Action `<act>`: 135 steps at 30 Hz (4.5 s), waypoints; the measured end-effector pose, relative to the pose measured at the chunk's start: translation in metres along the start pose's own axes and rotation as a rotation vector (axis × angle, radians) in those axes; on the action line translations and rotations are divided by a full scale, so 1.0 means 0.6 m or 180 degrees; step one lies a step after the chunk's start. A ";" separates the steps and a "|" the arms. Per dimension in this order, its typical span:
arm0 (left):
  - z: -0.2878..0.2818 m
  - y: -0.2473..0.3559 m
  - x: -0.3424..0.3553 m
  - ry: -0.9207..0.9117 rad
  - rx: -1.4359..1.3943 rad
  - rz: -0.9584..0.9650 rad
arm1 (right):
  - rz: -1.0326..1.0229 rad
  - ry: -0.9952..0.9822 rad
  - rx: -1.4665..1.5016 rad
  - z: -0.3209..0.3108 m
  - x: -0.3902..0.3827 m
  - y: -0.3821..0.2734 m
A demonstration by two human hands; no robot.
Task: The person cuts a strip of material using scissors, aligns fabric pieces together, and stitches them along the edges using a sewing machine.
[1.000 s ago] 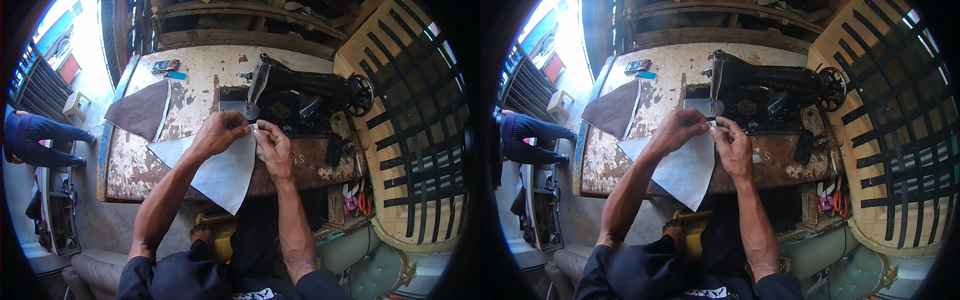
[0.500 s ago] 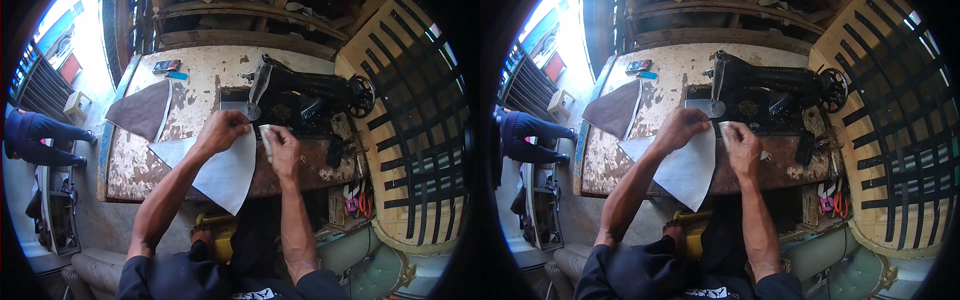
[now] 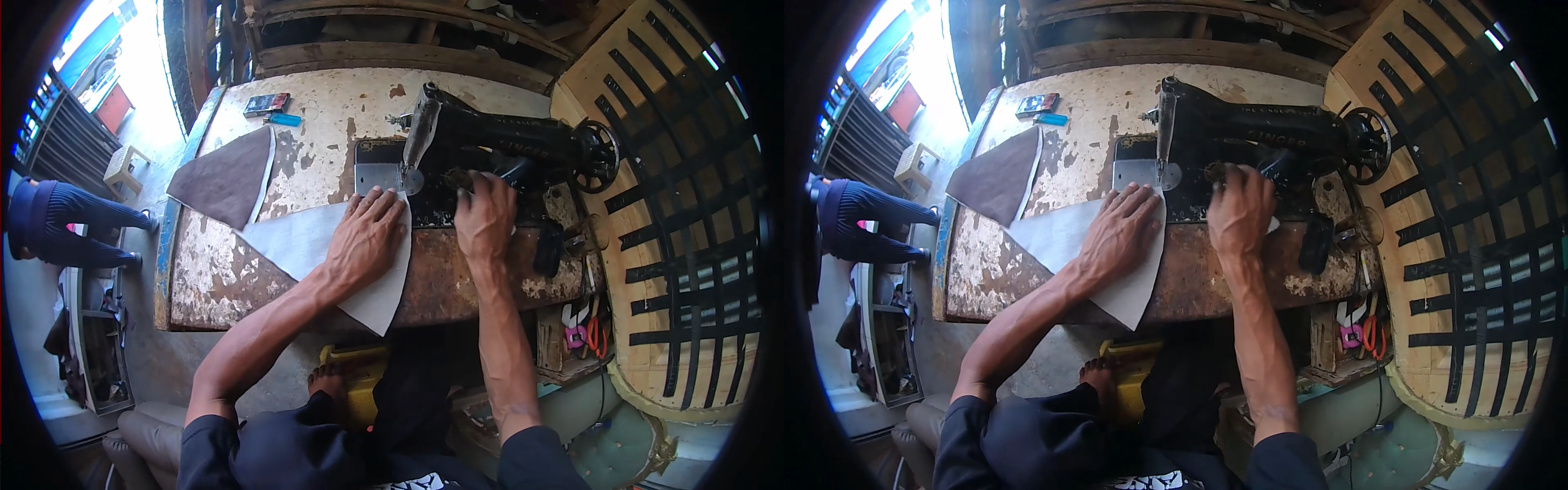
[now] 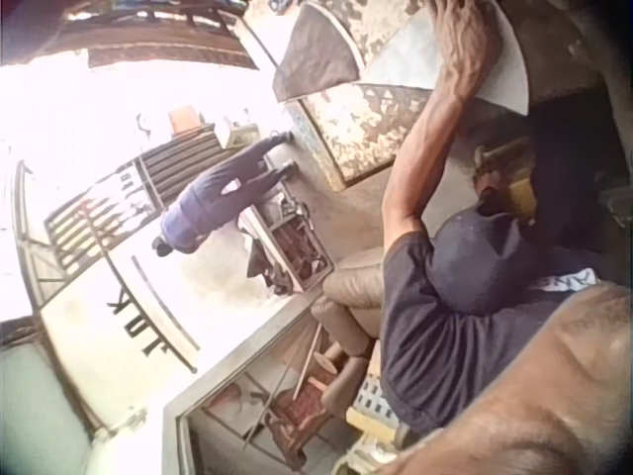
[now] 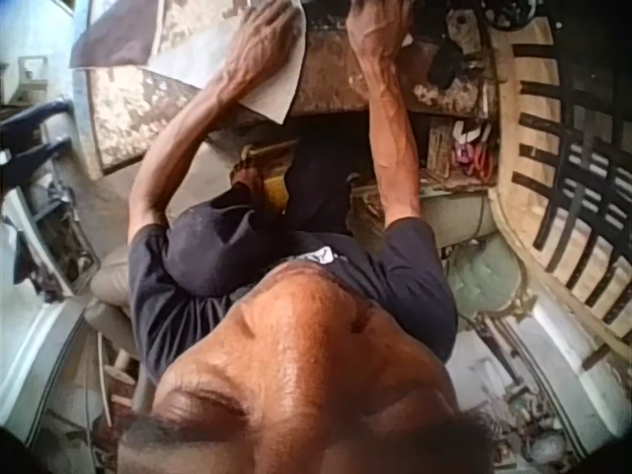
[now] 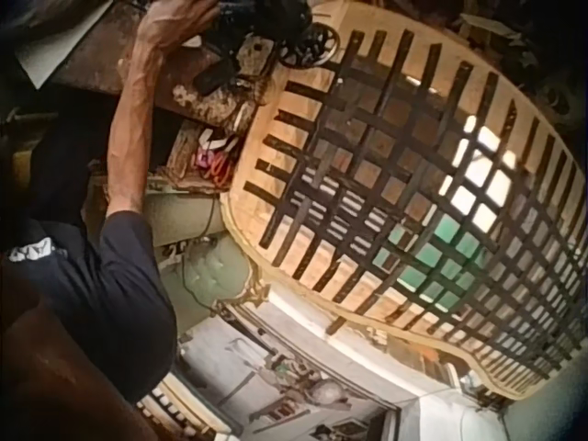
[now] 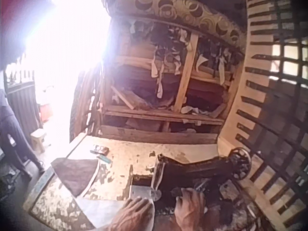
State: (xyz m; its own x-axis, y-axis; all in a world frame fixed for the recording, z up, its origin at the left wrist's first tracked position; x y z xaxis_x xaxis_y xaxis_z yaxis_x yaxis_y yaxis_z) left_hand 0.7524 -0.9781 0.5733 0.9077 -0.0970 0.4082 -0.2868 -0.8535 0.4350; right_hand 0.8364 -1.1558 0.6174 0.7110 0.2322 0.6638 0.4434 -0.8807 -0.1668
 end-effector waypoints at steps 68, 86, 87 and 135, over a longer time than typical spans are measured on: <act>-0.035 -0.036 0.036 -0.0836 0.0152 0.0521 | 0.0587 0.0264 -0.0859 -0.168 0.340 0.200; -0.024 -0.032 0.041 -0.0752 0.0054 0.0598 | 0.1288 -0.1075 -0.1618 -0.168 0.296 0.360; -0.022 -0.033 0.039 -0.0795 0.0081 0.0610 | 0.1131 -0.1342 -0.1734 -0.182 0.279 0.366; -0.011 -0.032 0.054 -0.0754 0.0066 0.0216 | 0.1105 -0.2481 0.2898 0.244 0.096 0.017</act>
State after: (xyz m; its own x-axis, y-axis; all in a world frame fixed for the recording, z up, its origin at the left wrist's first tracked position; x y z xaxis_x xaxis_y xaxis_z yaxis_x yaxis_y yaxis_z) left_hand 0.7856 -0.9614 0.5834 0.9338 -0.2697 0.2353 -0.3455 -0.8510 0.3955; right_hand 0.9618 -1.0911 0.5471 0.8620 0.5016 -0.0730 0.1631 -0.4108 -0.8970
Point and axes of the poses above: each hand's wrist, its own x-axis towards the middle knuckle, its own z-axis out of the palm, y = z × x, the point moved 5 cm from there along x, towards the middle knuckle, and after that the axes turned 7 degrees about -x, right-handed, at the moved point
